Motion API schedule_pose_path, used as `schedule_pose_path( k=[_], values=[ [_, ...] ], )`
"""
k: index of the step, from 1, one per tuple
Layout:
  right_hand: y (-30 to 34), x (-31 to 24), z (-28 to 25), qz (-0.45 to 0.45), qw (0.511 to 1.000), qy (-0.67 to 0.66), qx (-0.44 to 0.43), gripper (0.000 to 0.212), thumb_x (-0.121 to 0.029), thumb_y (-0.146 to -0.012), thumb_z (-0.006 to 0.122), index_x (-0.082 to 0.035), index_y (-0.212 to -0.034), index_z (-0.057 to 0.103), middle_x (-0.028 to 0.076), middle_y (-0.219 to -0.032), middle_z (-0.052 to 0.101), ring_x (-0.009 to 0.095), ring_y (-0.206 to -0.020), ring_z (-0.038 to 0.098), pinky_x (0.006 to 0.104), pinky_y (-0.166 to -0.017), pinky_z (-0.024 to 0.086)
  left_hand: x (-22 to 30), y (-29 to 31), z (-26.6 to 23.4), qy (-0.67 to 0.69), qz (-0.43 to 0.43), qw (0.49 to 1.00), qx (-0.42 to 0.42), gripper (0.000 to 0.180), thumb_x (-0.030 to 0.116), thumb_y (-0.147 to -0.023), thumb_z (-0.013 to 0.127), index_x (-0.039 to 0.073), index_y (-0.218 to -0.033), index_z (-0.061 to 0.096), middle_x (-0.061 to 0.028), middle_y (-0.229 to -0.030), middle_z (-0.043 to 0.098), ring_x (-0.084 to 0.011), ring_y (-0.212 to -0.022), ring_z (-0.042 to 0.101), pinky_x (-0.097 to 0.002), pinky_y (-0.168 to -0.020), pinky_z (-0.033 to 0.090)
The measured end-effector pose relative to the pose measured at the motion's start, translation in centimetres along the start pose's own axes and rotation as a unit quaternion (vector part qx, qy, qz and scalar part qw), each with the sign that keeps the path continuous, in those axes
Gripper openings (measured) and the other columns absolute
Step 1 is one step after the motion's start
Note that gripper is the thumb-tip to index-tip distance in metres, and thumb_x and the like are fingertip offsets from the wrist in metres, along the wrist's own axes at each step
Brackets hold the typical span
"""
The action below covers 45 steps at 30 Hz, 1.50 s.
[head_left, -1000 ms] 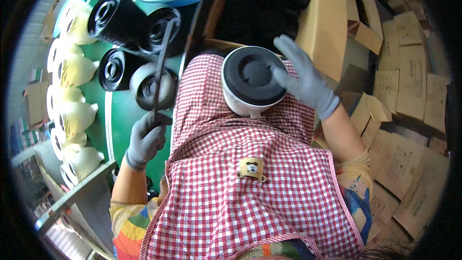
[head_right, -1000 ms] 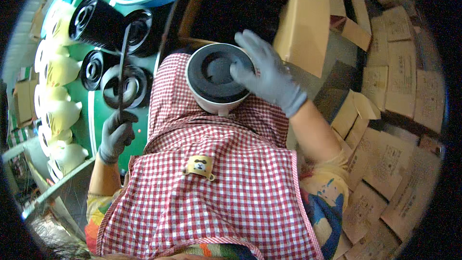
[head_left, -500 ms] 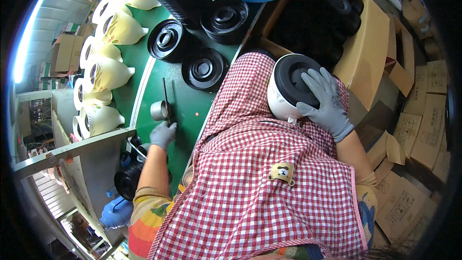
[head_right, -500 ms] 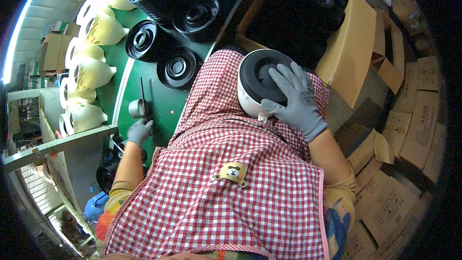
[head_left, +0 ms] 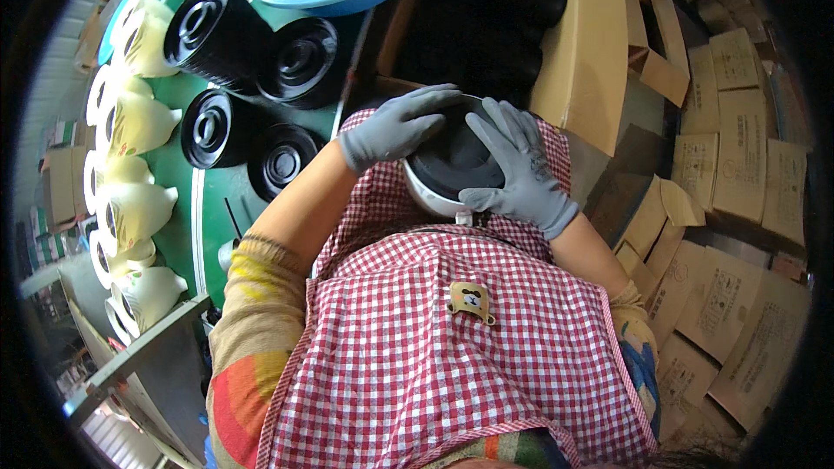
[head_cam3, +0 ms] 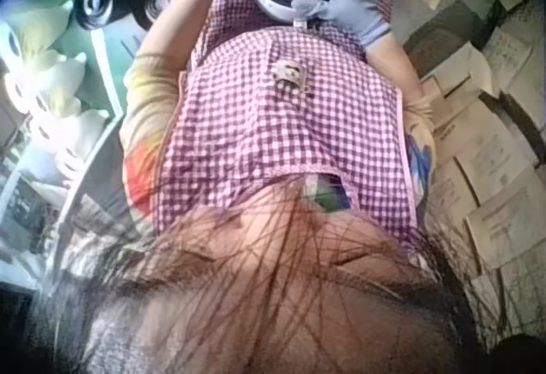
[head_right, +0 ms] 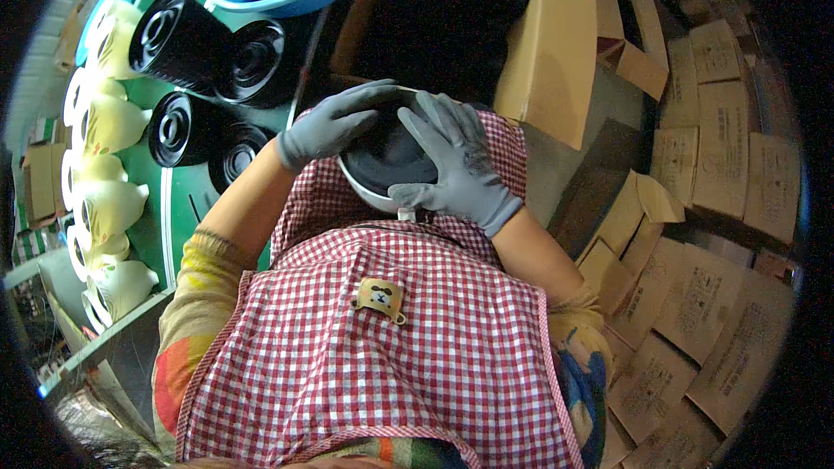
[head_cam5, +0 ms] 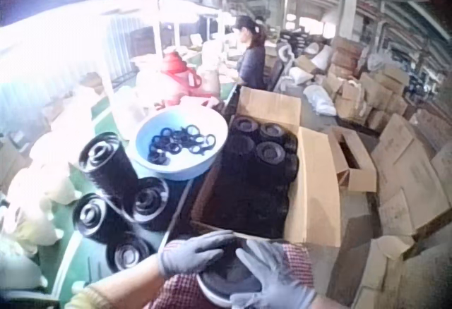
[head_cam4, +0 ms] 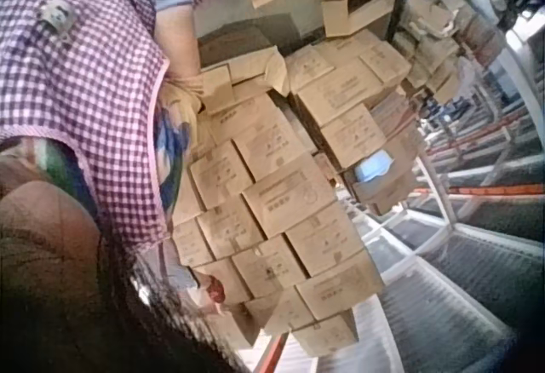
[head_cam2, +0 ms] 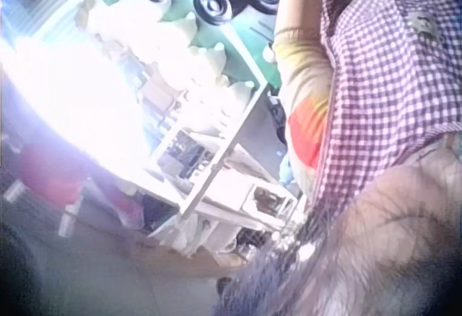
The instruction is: The person assembles white plastic kettles by inserting black circular components into the kettle openings, securing lids, and using a metal rod to adjust internal parts. The person handles multiple kettles one at a time, placing finished units aside.
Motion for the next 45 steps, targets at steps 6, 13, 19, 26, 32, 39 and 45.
schedule_pose_path(
  k=[6, 13, 19, 26, 32, 39, 45],
  values=[
    [2.5, 4.1, 0.1, 0.005, 0.999, -0.042, 0.001, 0.108, -0.085, -0.067, 0.06, -0.02, -0.152, 0.041, 0.012, -0.16, 0.029, 0.034, -0.15, 0.019, 0.0511, -0.122, 0.007, 6.0, 5.7, 2.3, -0.327, 0.033, 0.938, 0.109, 0.054, 0.03, -0.091, 0.063, 0.005, -0.138, 0.054, -0.0277, -0.14, 0.05, -0.0424, -0.124, 0.053, -0.0468, -0.108, 0.039],
    [1.6, 1.8, -2.1, 0.036, 0.995, -0.084, 0.025, 0.11, -0.085, -0.066, 0.062, -0.019, -0.151, 0.041, 0.016, -0.159, 0.029, 0.035, -0.149, 0.02, 0.0533, -0.121, 0.008, 6.1, 2.6, -1.6, -0.256, 0.032, 0.956, 0.137, 0.041, 0.017, -0.093, 0.062, 0.005, -0.132, 0.059, -0.0214, -0.135, 0.057, -0.0352, -0.126, 0.054, -0.0406, -0.107, 0.042],
    [1.0, -0.9, -1.4, -0.012, 0.996, 0.071, -0.055, 0.116, -0.086, -0.064, 0.062, -0.017, -0.153, 0.037, 0.017, -0.162, 0.023, 0.036, -0.151, 0.016, 0.0539, -0.121, 0.005, 1.9, 1.9, 1.0, -0.152, 0.074, 0.985, 0.029, 0.045, 0.019, -0.097, 0.055, 0.001, -0.139, 0.052, -0.0221, -0.145, 0.049, -0.0366, -0.139, 0.041, -0.0426, -0.116, 0.031],
    [2.6, 4.0, -2.8, 0.073, 0.993, -0.085, -0.037, 0.116, -0.086, -0.067, 0.059, -0.016, -0.155, 0.033, 0.016, -0.163, 0.021, 0.035, -0.152, 0.012, 0.0525, -0.121, 0.004, 9.2, 4.6, -0.5, -0.225, -0.095, 0.969, 0.034, 0.042, 0.029, -0.091, 0.062, 0.003, -0.124, 0.065, -0.0224, -0.123, 0.064, -0.0381, -0.117, 0.059, -0.0437, -0.102, 0.044],
    [0.6, -0.6, -1.1, 0.003, 0.997, 0.031, -0.067, 0.119, -0.092, -0.062, 0.054, -0.018, -0.154, 0.037, 0.015, -0.163, 0.018, 0.035, -0.152, 0.005, 0.0529, -0.121, -0.002, 2.1, 1.1, 1.0, -0.217, 0.157, 0.963, 0.0, 0.047, 0.018, -0.096, 0.054, 0.003, -0.141, 0.051, -0.0213, -0.149, 0.045, -0.0361, -0.142, 0.036, -0.0421, -0.116, 0.029],
    [3.2, 5.2, -2.1, 0.091, 0.993, -0.053, -0.048, 0.122, -0.091, -0.059, 0.059, -0.019, -0.154, 0.035, 0.015, -0.164, 0.016, 0.035, -0.153, 0.005, 0.0534, -0.121, -0.001, 8.0, 4.9, 0.3, -0.174, -0.073, 0.98, 0.054, 0.043, 0.021, -0.088, 0.064, 0.003, -0.127, 0.064, -0.0237, -0.138, 0.055, -0.0376, -0.126, 0.054, -0.0436, -0.105, 0.044],
    [0.5, -2.0, -1.4, -0.027, 0.996, 0.045, -0.079, 0.114, -0.093, -0.064, 0.053, -0.024, -0.154, 0.037, 0.017, -0.163, 0.018, 0.034, -0.152, 0.008, 0.055, -0.12, -0.004, 1.8, 0.8, 1.2, -0.084, 0.094, 0.992, 0.027, 0.04, 0.016, -0.097, 0.055, -0.001, -0.133, 0.056, -0.0216, -0.144, 0.05, -0.0352, -0.136, 0.045, -0.0399, -0.114, 0.033]
  ],
)
Point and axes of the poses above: each hand's wrist, its own y-axis away from the middle knuckle, its own z-axis out of the palm, x = y × z, the point moved 2 cm from there along -y, towards the middle knuckle
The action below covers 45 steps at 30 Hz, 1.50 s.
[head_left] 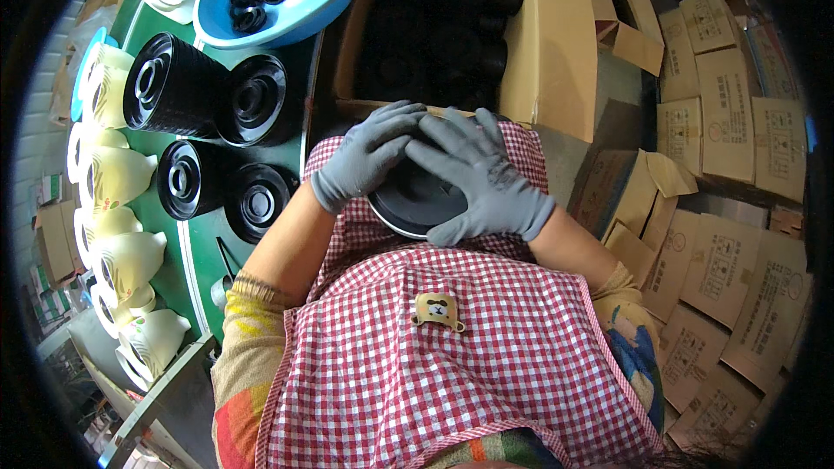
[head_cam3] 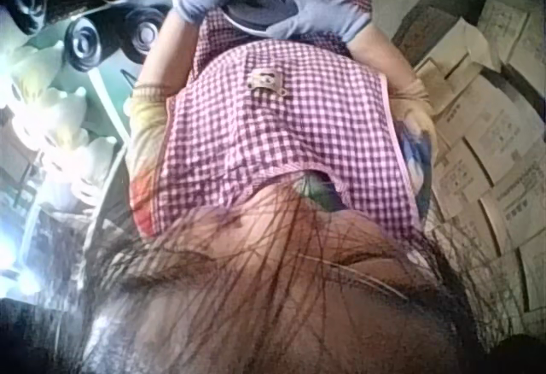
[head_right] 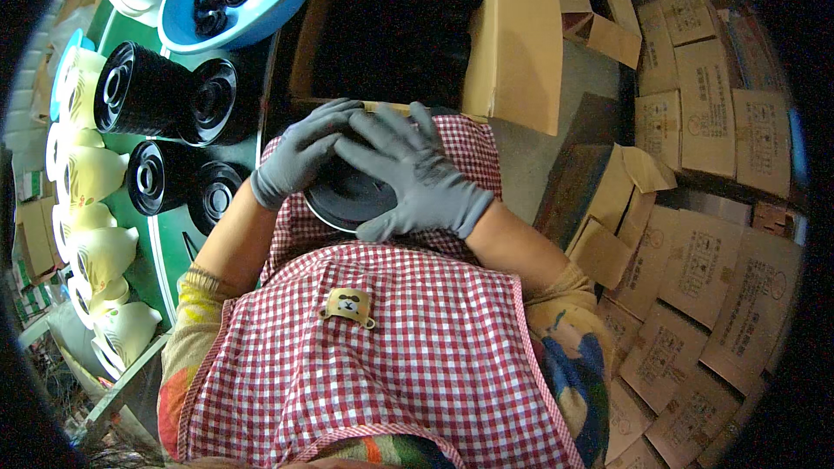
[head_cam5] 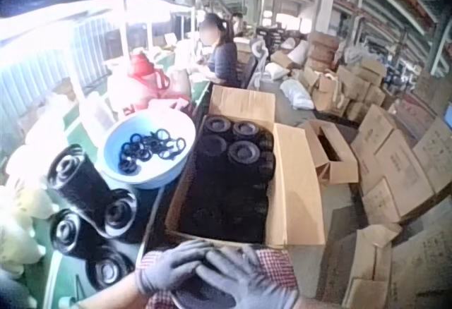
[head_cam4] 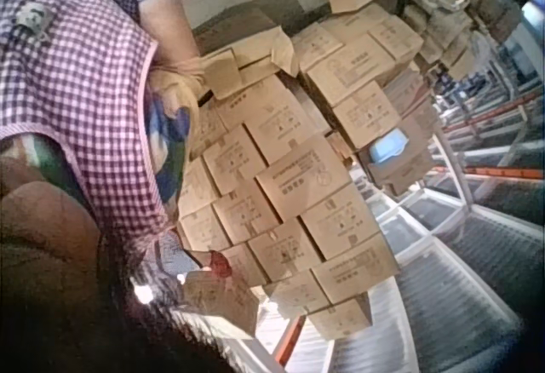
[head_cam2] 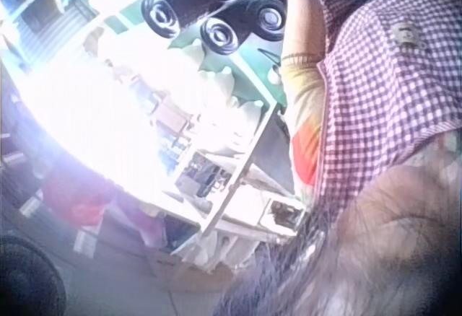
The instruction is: The person assembles white plastic kettles by inserting black circular components into the kettle openings, securing lids, and using a metal rod to adjust internal parts. The person handles multiple kettles one at a time, placing finished units aside.
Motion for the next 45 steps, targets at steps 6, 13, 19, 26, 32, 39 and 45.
schedule_pose_path(
  k=[6, 13, 19, 26, 32, 39, 45],
  values=[
    [3.3, 8.4, 0.4, 0.105, 0.988, -0.105, 0.038, 0.127, -0.087, -0.055, 0.065, -0.017, -0.155, 0.032, 0.017, -0.163, 0.02, 0.039, -0.151, 0.011, 0.0554, -0.12, 0.006, 7.5, 3.9, -1.7, -0.118, -0.127, 0.984, 0.028, 0.039, 0.016, -0.089, 0.059, 0.001, -0.124, 0.066, -0.0233, -0.127, 0.063, -0.0343, -0.121, 0.059, -0.0416, -0.105, 0.043],
    [-0.8, -0.4, -2.4, 0.019, 0.998, 0.002, -0.056, 0.114, -0.087, -0.064, 0.061, -0.017, -0.152, 0.04, 0.017, -0.162, 0.021, 0.037, -0.151, 0.013, 0.0545, -0.12, 0.001, 0.5, 0.4, 0.7, -0.036, 0.037, 0.997, 0.054, 0.046, 0.023, -0.093, 0.063, 0.002, -0.134, 0.056, -0.0226, -0.14, 0.052, -0.0382, -0.132, 0.048, -0.0432, -0.113, 0.035],
    [3.1, 7.3, 0.0, 0.082, 0.982, -0.159, 0.062, 0.117, -0.087, -0.064, 0.061, -0.013, -0.152, 0.038, 0.018, -0.162, 0.022, 0.038, -0.15, 0.015, 0.054, -0.121, 0.005, 7.4, 3.7, -2.0, -0.096, -0.088, 0.991, 0.011, 0.031, 0.018, -0.089, 0.065, 0.002, -0.116, 0.069, -0.0241, -0.12, 0.064, -0.0398, -0.111, 0.061, -0.045, -0.1, 0.045],
    [0.5, 2.3, -1.0, 0.017, 1.0, 0.006, 0.013, 0.119, -0.088, -0.062, 0.061, -0.017, -0.154, 0.036, 0.017, -0.162, 0.021, 0.039, -0.15, 0.015, 0.0567, -0.12, 0.006, 2.0, 1.9, 0.5, -0.123, -0.036, 0.989, 0.076, 0.049, 0.022, -0.093, 0.061, 0.003, -0.137, 0.054, -0.0232, -0.143, 0.05, -0.0377, -0.135, 0.044, -0.0456, -0.113, 0.033],
    [1.9, 6.8, -0.6, 0.05, 0.99, -0.108, 0.075, 0.116, -0.086, -0.064, 0.062, -0.015, -0.153, 0.037, 0.02, -0.161, 0.025, 0.039, -0.149, 0.019, 0.0537, -0.12, 0.01, 5.4, 2.1, -2.7, -0.093, -0.106, 0.985, 0.097, 0.035, 0.018, -0.091, 0.06, 0.002, -0.121, 0.066, -0.0209, -0.121, 0.065, -0.0367, -0.118, 0.058, -0.043, -0.105, 0.042],
    [2.5, 8.9, 0.8, 0.121, 0.981, -0.13, 0.082, 0.124, -0.091, -0.06, 0.058, -0.015, -0.154, 0.033, 0.019, -0.162, 0.022, 0.038, -0.15, 0.015, 0.056, -0.12, 0.006, 4.8, 2.9, -2.0, -0.173, -0.073, 0.98, 0.072, 0.033, 0.019, -0.092, 0.059, 0.004, -0.12, 0.069, -0.0201, -0.122, 0.067, -0.0333, -0.12, 0.06, -0.044, -0.109, 0.039],
    [-0.1, 1.9, -0.3, -0.013, 0.999, 0.024, 0.018, 0.121, -0.092, -0.061, 0.057, -0.019, -0.155, 0.033, 0.019, -0.161, 0.022, 0.039, -0.15, 0.014, 0.0565, -0.12, 0.003, 2.5, 0.3, 0.0, -0.005, -0.11, 0.988, 0.109, 0.04, 0.017, -0.094, 0.059, 0.001, -0.131, 0.06, -0.0222, -0.134, 0.058, -0.0353, -0.128, 0.051, -0.041, -0.11, 0.038]
  ],
)
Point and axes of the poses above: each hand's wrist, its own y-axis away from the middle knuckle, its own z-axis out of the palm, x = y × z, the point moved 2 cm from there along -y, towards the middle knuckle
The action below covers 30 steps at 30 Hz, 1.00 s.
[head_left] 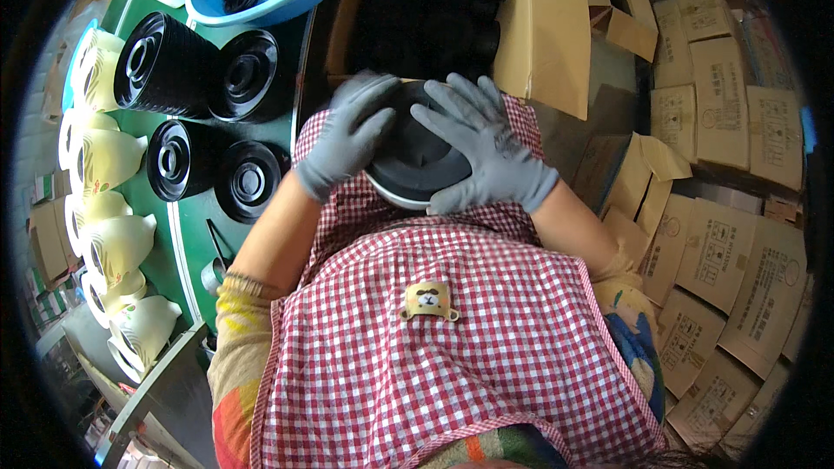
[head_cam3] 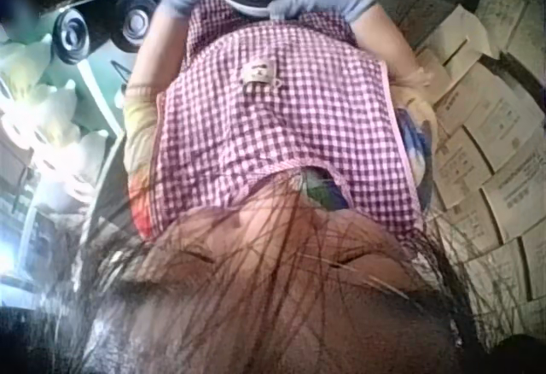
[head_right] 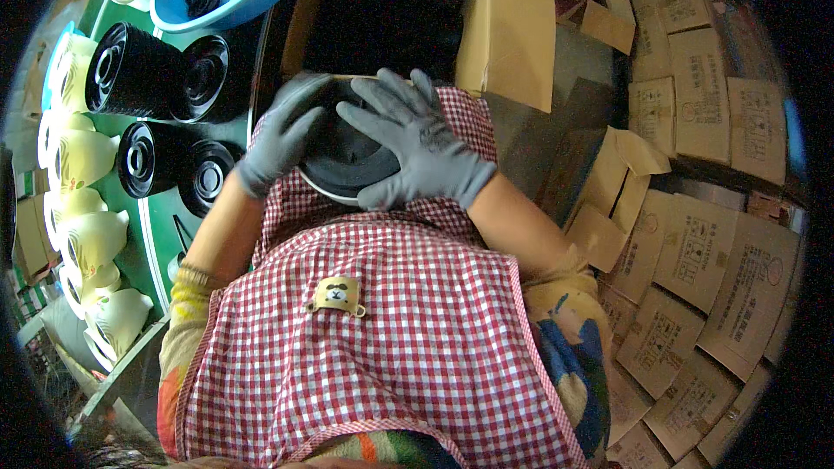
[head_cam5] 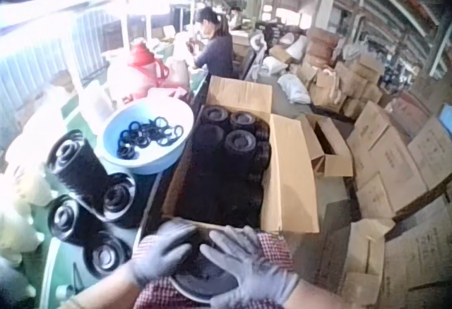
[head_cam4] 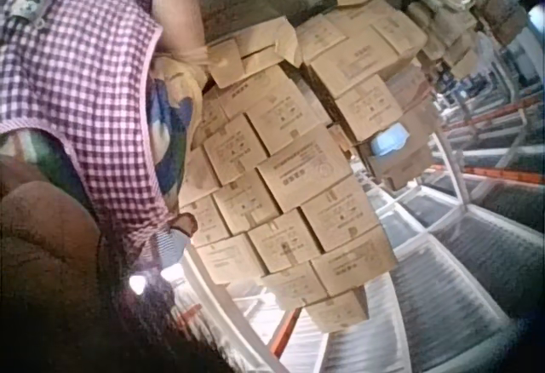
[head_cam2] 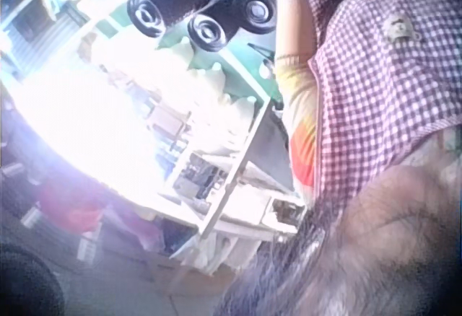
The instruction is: The person assembles white plastic kettles by inserting black circular components into the kettle openings, securing lids, and using a metal rod to adjust internal parts. The person handles multiple kettles one at a time, placing finished units aside.
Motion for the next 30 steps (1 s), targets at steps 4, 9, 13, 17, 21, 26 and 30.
schedule_pose_path(
  k=[4, 9, 13, 17, 21, 26, 30],
  values=[
    [2.3, 6.7, 1.4, 0.116, 0.973, -0.184, 0.075, 0.126, -0.083, -0.056, 0.071, -0.016, -0.155, 0.031, 0.02, -0.162, 0.021, 0.04, -0.15, 0.014, 0.0576, -0.12, 0.004, 1.0, 2.9, -2.6, -0.171, 0.056, 0.984, 0.015, 0.029, 0.011, -0.094, 0.056, -0.001, -0.117, 0.068, -0.0185, -0.121, 0.068, -0.0315, -0.121, 0.06, -0.0459, -0.112, 0.034],
    [0.6, 0.9, -0.5, -0.014, 0.996, -0.076, 0.039, 0.12, -0.092, -0.063, 0.055, -0.017, -0.155, 0.033, 0.018, -0.162, 0.021, 0.037, -0.151, 0.014, 0.0533, -0.121, 0.005, 2.0, 0.4, -1.3, -0.15, 0.069, 0.982, 0.093, 0.033, 0.01, -0.095, 0.053, 0.0, -0.124, 0.064, -0.0198, -0.129, 0.062, -0.0325, -0.13, 0.05, -0.0419, -0.113, 0.033],
    [1.4, 4.9, 0.9, 0.068, 0.993, -0.085, 0.042, 0.123, -0.09, -0.06, 0.059, -0.017, -0.154, 0.033, 0.02, -0.162, 0.02, 0.04, -0.15, 0.014, 0.0545, -0.121, 0.006, 1.2, 1.4, -1.6, -0.104, 0.059, 0.992, 0.028, 0.029, 0.014, -0.096, 0.056, -0.001, -0.118, 0.068, -0.02, -0.118, 0.068, -0.0303, -0.115, 0.062, -0.0434, -0.11, 0.037],
    [2.2, 7.3, 0.6, 0.096, 0.984, -0.141, 0.048, 0.121, -0.089, -0.062, 0.06, -0.016, -0.155, 0.032, 0.019, -0.162, 0.021, 0.037, -0.151, 0.013, 0.0526, -0.121, 0.007, 0.7, 2.3, -2.5, 0.01, -0.011, 0.998, 0.056, 0.029, 0.014, -0.095, 0.056, 0.0, -0.117, 0.068, -0.0197, -0.12, 0.067, -0.0321, -0.117, 0.06, -0.0428, -0.112, 0.035],
    [0.1, 2.6, -0.3, 0.024, 0.997, -0.072, 0.017, 0.122, -0.087, -0.059, 0.064, -0.016, -0.153, 0.035, 0.019, -0.161, 0.023, 0.039, -0.15, 0.014, 0.0532, -0.122, 0.008, 0.1, 1.1, -0.2, -0.125, 0.087, 0.988, 0.03, 0.034, 0.015, -0.093, 0.059, 0.001, -0.124, 0.065, -0.0232, -0.128, 0.062, -0.037, -0.119, 0.057, -0.0422, -0.108, 0.04],
    [2.0, 5.2, -0.2, 0.074, 0.985, -0.136, 0.074, 0.12, -0.088, -0.06, 0.063, -0.016, -0.153, 0.037, 0.017, -0.161, 0.025, 0.037, -0.15, 0.016, 0.054, -0.121, 0.013, 0.8, 2.5, -2.5, 0.089, -0.055, 0.992, 0.071, 0.027, 0.009, -0.093, 0.057, -0.002, -0.114, 0.069, -0.019, -0.11, 0.068, -0.0312, -0.104, 0.064, -0.0378, -0.096, 0.048],
    [0.4, 3.1, 0.6, 0.024, 0.995, -0.081, 0.045, 0.119, -0.091, -0.063, 0.057, -0.015, -0.153, 0.036, 0.018, -0.161, 0.024, 0.037, -0.151, 0.015, 0.0519, -0.121, 0.011, 1.2, 1.7, 0.2, -0.075, 0.048, 0.996, 0.028, 0.034, 0.013, -0.093, 0.057, 0.0, -0.123, 0.065, -0.0223, -0.129, 0.061, -0.0374, -0.121, 0.056, -0.0411, -0.11, 0.036]
  ],
)
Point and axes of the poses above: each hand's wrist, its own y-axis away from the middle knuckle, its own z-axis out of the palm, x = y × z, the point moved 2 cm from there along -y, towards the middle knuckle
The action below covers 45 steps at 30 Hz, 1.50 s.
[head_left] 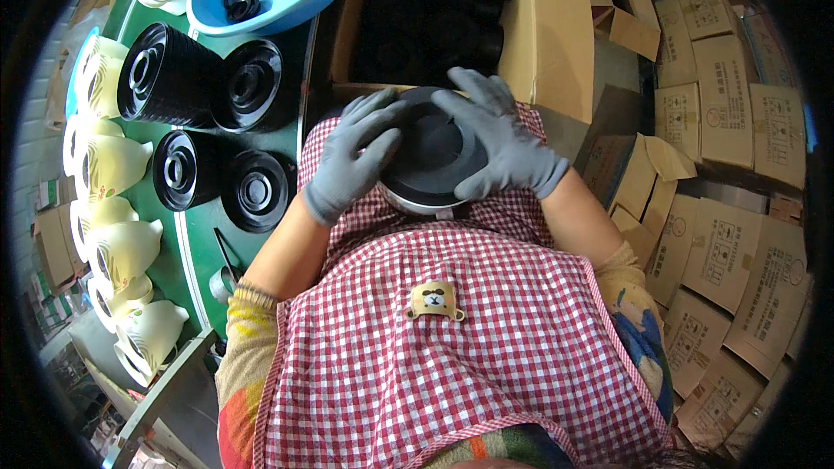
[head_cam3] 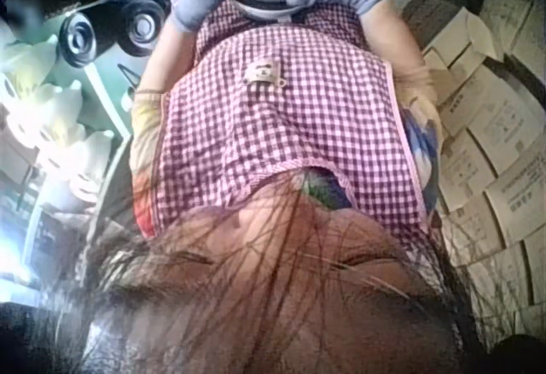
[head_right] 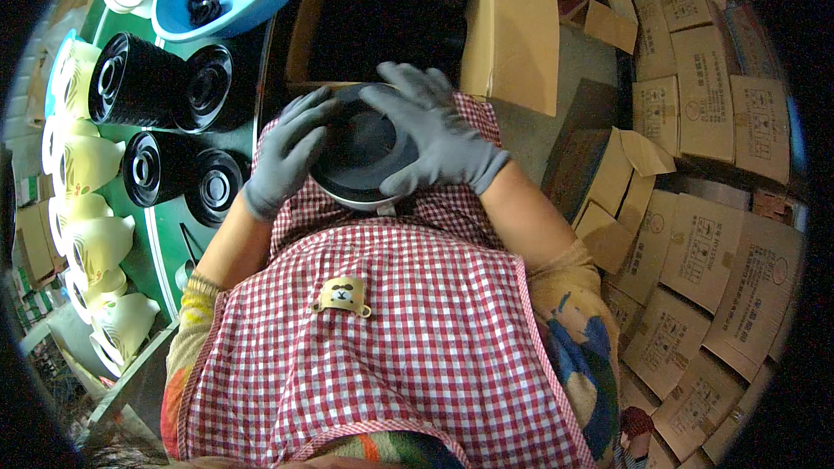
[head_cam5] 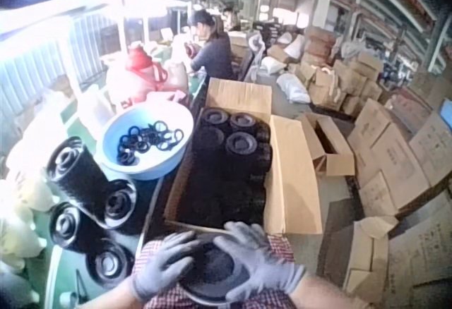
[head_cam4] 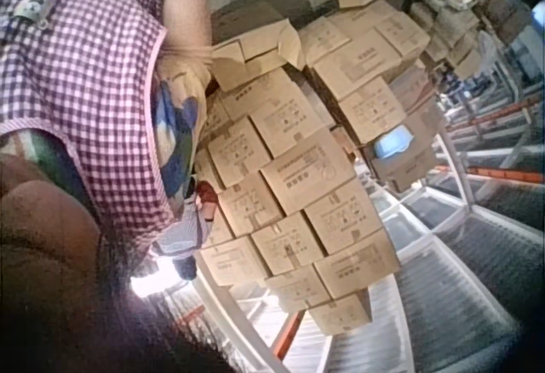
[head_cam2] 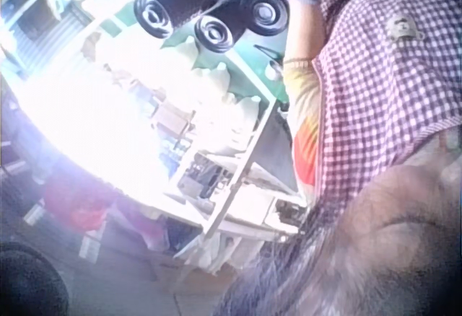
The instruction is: The person assembles white plastic kettles by inserting black circular components into the kettle openings, securing lids, and using a metal rod to adjust internal parts. The person handles multiple kettles one at a time, placing finished units aside.
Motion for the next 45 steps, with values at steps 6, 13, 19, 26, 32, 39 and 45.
schedule_pose_path(
  k=[6, 13, 19, 26, 32, 39, 45],
  values=[
    [0.4, -0.5, -1.1, -0.014, 0.999, -0.025, -0.037, 0.116, -0.087, -0.063, 0.061, -0.017, -0.153, 0.038, 0.019, -0.162, 0.021, 0.037, -0.151, 0.013, 0.0536, -0.121, 0.008, -0.3, 1.1, -2.0, 0.085, -0.069, 0.994, 0.003, 0.029, 0.012, -0.093, 0.054, -0.001, -0.115, 0.068, -0.0214, -0.12, 0.065, -0.0364, -0.119, 0.057, -0.0437, -0.109, 0.037],
    [1.4, 1.4, -1.9, 0.048, 0.992, -0.114, 0.036, 0.11, -0.081, -0.063, 0.068, -0.019, -0.15, 0.042, 0.02, -0.16, 0.027, 0.039, -0.149, 0.018, 0.0555, -0.121, 0.012, -1.0, 1.5, -3.0, 0.168, -0.085, 0.982, 0.03, 0.028, 0.013, -0.096, 0.053, -0.003, -0.112, 0.069, -0.0206, -0.119, 0.067, -0.0331, -0.118, 0.059, -0.0408, -0.109, 0.037],
    [2.7, 4.9, -0.5, 0.098, 0.98, -0.151, 0.085, 0.109, -0.086, -0.068, 0.061, -0.015, -0.149, 0.043, 0.019, -0.158, 0.03, 0.037, -0.147, 0.026, 0.0524, -0.12, 0.018, -0.6, 2.2, -3.6, 0.088, -0.059, 0.994, -0.034, 0.033, 0.014, -0.091, 0.057, -0.002, -0.118, 0.068, -0.0212, -0.128, 0.063, -0.031, -0.118, 0.06, -0.0426, -0.113, 0.034],
    [1.3, 2.3, 0.3, -0.001, 0.991, -0.126, 0.045, 0.109, -0.08, -0.067, 0.068, -0.014, -0.15, 0.042, 0.019, -0.157, 0.032, 0.036, -0.146, 0.028, 0.0507, -0.12, 0.022, 0.6, 1.7, -1.5, -0.083, 0.015, 0.995, -0.049, 0.048, 0.017, -0.086, 0.067, 0.002, -0.131, 0.062, -0.0224, -0.141, 0.053, -0.0332, -0.138, 0.045, -0.0419, -0.115, 0.031],
    [2.0, 5.7, 1.3, 0.084, 0.932, -0.348, 0.048, 0.088, -0.063, -0.078, 0.071, -0.013, -0.147, 0.048, 0.014, -0.153, 0.042, 0.031, -0.144, 0.035, 0.0435, -0.118, 0.029, 0.2, 3.6, -2.7, 0.231, -0.091, 0.968, -0.017, 0.058, 0.015, -0.079, 0.074, -0.004, -0.131, 0.059, -0.0185, -0.133, 0.06, -0.029, -0.128, 0.054, -0.0389, -0.111, 0.039],
    [1.3, 1.8, 1.0, 0.018, 0.983, -0.18, 0.041, 0.116, -0.074, -0.064, 0.075, -0.011, -0.153, 0.036, 0.016, -0.16, 0.027, 0.034, -0.149, 0.023, 0.0471, -0.121, 0.021, -3.1, 2.0, -0.1, 0.074, -0.009, 0.995, -0.06, 0.083, 0.048, -0.084, 0.072, 0.007, -0.149, 0.042, -0.0246, -0.156, 0.032, -0.0395, -0.147, 0.027, -0.0466, -0.121, 0.019],
    [1.3, 5.1, 2.2, 0.078, 0.904, -0.419, 0.038, 0.104, -0.075, -0.076, 0.063, -0.005, -0.15, 0.04, 0.014, -0.156, 0.037, 0.029, -0.143, 0.037, 0.0405, -0.117, 0.031, 0.6, 3.7, 0.6, 0.056, 0.029, 0.998, -0.009, 0.079, 0.023, -0.076, 0.078, 0.006, -0.146, 0.046, -0.0261, -0.155, 0.03, -0.0434, -0.146, 0.026, -0.0483, -0.119, 0.024]
  ],
)
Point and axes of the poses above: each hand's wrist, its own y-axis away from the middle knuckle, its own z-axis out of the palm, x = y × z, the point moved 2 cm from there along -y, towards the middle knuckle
